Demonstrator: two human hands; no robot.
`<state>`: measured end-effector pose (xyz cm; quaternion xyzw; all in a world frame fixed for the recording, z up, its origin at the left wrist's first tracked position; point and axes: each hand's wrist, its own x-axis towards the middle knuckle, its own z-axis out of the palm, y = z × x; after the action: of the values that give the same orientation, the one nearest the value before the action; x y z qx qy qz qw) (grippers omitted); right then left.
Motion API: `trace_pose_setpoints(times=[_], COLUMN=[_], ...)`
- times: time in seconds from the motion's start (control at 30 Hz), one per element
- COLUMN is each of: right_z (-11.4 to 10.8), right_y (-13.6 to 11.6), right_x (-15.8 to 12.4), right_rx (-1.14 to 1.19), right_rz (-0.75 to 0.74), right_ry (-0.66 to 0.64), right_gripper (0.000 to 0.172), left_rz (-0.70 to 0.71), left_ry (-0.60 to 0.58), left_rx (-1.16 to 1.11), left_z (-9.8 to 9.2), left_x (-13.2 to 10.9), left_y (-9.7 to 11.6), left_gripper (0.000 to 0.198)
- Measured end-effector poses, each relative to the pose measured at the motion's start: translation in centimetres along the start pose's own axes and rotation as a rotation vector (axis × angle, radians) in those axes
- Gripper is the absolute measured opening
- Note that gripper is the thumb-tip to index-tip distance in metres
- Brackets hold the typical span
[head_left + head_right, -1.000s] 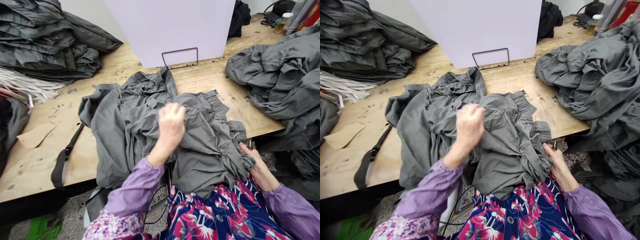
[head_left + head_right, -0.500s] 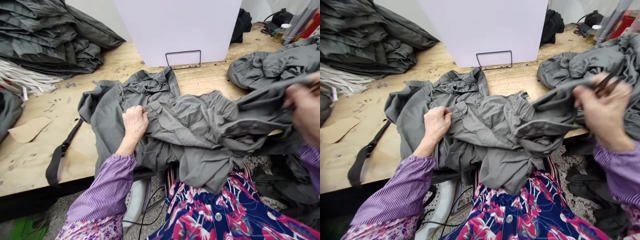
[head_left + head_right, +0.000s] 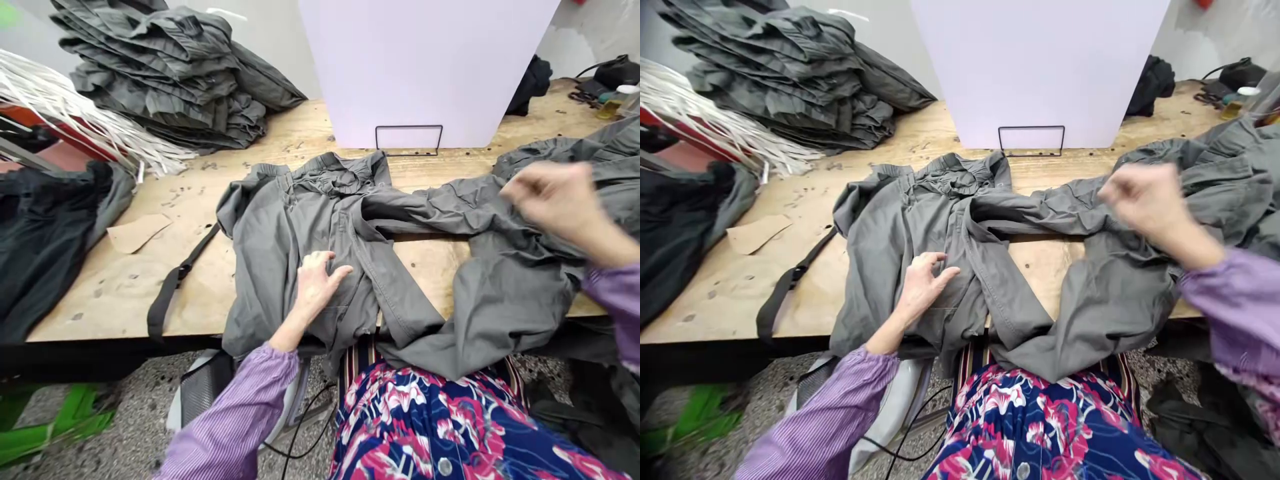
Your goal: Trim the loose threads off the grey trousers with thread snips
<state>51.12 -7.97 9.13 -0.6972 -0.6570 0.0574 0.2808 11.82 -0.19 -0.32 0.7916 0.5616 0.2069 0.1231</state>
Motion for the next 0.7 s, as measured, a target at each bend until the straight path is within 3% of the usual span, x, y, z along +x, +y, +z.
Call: trace_pose_setpoints(times=[0.03,0.1,0.17,0.27,0.33,0.4,0.47,0.5,0.57,0.63,0.7], right_z=[1.7,5.4,8.6,11.3,11.8,11.3,10.1,9.3,7.4,5.6,4.0], right_y=[-0.8,-1.8,-1.5,1.2,3.6,5.5,6.8,7.2,7.7,8.0,8.1], right_x=[-0.5,-1.8,-2.5,-2.0,-1.0,-0.1,0.2,0.1,-0.8,-2.3,-4.1], right_rx=[-0.199,-0.481,-0.595,-0.619,-0.606,-0.595,-0.604,-0.623,-0.661,-0.672,-0.68], right_rz=[-0.039,-0.091,-0.067,0.091,0.209,0.274,0.299,0.293,0.246,0.159,0.094], right_ry=[-0.016,-0.226,-0.331,-0.342,-0.29,-0.233,-0.176,-0.137,-0.07,-0.088,-0.236], right_gripper=[0.027,0.042,0.061,0.077,0.069,0.048,0.035,0.034,0.034,0.032,0.028], left_rz=[-0.021,-0.105,-0.245,-0.349,-0.32,-0.313,-0.421,-0.474,-0.527,-0.509,-0.389], left_ry=[0.01,0.017,0.011,-0.004,-0.034,-0.083,-0.035,-0.097,-0.415,-0.626,-0.727], left_rx=[-0.011,-0.11,-0.322,-0.592,-0.74,-1.034,-1.287,-1.294,-1.106,-0.74,-0.373], left_z=[0.7,2.3,3.8,4.3,2.6,-0.5,-4.1,-5.5,-7.1,-7.0,-6.0], left_x=[0.2,1.0,2.2,3.6,3.4,2.0,-0.6,-2.1,-5.3,-8.1,-10.2], left_y=[0.7,2.1,3.6,6.1,7.7,8.5,8.1,7.4,5.0,2.1,-0.3], left_gripper=[0.042,0.038,0.029,0.021,0.015,0.026,0.035,0.037,0.035,0.023,0.027])
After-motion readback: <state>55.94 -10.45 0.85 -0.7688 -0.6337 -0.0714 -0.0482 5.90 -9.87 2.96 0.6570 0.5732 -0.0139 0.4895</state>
